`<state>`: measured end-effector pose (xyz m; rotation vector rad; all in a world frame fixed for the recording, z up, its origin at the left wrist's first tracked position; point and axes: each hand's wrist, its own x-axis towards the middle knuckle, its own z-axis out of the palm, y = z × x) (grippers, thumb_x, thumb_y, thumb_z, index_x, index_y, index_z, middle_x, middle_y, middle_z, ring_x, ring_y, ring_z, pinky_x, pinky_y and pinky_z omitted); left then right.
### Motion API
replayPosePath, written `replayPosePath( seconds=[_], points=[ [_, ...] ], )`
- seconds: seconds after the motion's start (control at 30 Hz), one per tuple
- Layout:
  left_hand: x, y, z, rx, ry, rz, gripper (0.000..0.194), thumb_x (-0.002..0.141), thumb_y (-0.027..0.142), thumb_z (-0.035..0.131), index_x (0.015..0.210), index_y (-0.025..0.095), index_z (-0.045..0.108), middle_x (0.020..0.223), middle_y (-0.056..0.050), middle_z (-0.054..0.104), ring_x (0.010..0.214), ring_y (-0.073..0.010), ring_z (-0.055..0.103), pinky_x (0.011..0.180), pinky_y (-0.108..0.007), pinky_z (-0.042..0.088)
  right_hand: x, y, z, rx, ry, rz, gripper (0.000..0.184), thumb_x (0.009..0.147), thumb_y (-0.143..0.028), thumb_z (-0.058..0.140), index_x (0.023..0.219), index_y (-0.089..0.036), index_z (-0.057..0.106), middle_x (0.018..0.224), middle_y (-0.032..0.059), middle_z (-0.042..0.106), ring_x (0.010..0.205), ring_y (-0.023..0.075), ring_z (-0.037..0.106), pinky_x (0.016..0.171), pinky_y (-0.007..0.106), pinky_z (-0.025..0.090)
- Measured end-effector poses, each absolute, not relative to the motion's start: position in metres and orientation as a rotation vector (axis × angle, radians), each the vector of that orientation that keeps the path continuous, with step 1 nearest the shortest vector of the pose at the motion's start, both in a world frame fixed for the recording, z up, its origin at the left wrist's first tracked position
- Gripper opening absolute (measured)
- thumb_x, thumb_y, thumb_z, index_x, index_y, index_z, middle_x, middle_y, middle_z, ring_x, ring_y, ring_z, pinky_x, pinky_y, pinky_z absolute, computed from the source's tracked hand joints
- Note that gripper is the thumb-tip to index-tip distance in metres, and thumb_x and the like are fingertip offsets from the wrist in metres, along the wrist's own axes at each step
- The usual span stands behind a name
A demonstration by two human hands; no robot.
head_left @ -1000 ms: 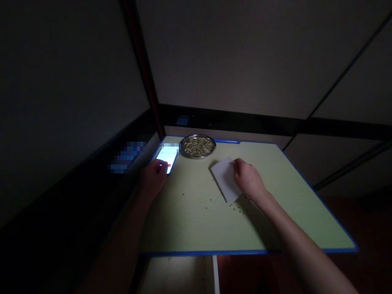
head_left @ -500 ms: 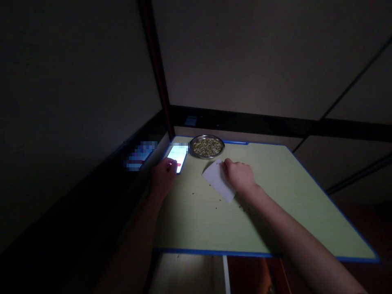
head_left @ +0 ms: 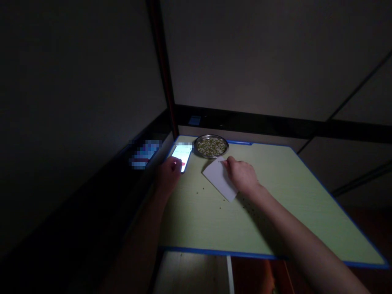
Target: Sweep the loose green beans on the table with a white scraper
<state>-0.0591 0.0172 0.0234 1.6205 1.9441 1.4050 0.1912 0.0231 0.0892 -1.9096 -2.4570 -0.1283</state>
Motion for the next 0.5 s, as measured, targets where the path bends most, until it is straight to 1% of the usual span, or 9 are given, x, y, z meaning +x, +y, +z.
replayPosePath(
  seconds=[0.13, 0.3, 0.5],
  points=[
    [-0.059, 0.017, 0.023, 1.610, 1.941, 1.419, 0.026, 0.084, 0.041, 0.050, 0.078, 0.019, 0.063, 0.055, 0.002, 0.056, 0.050, -0.0125, 0.050, 0.048, -0.023, 0.033, 0.186, 0.029, 0.086, -1.920, -2.419, -0.135, 0.047, 0.103, -0.046, 0.018, 0.113, -0.020, 0.057, 0.098, 0.0148, 0.073, 0.088, 0.0262, 0.070, 0.074, 0.034, 0.048],
    [-0.059, 0.016, 0.022, 1.617, 1.935, 1.422, 0.026, 0.084, 0.041, 0.051, 0.077, 0.019, 0.063, 0.055, 0.002, 0.056, 0.051, -0.0127, 0.050, 0.048, -0.023, 0.032, 0.179, 0.035, 0.084, -1.889, -2.468, -0.107, 0.050, 0.103, -0.048, 0.018, 0.115, -0.019, 0.057, 0.100, 0.0159, 0.072, 0.090, 0.0260, 0.070, 0.076, 0.034, 0.048],
    [-0.059, 0.016, 0.024, 1.601, 1.929, 1.427, 0.025, 0.084, 0.040, 0.050, 0.077, 0.020, 0.062, 0.054, 0.003, 0.055, 0.050, -0.0124, 0.050, 0.048, -0.023, 0.033, 0.200, 0.042, 0.086, -1.895, -2.506, -0.230, 0.050, 0.103, -0.048, 0.018, 0.112, -0.020, 0.058, 0.097, 0.0143, 0.073, 0.086, 0.0270, 0.071, 0.071, 0.034, 0.047]
  ],
)
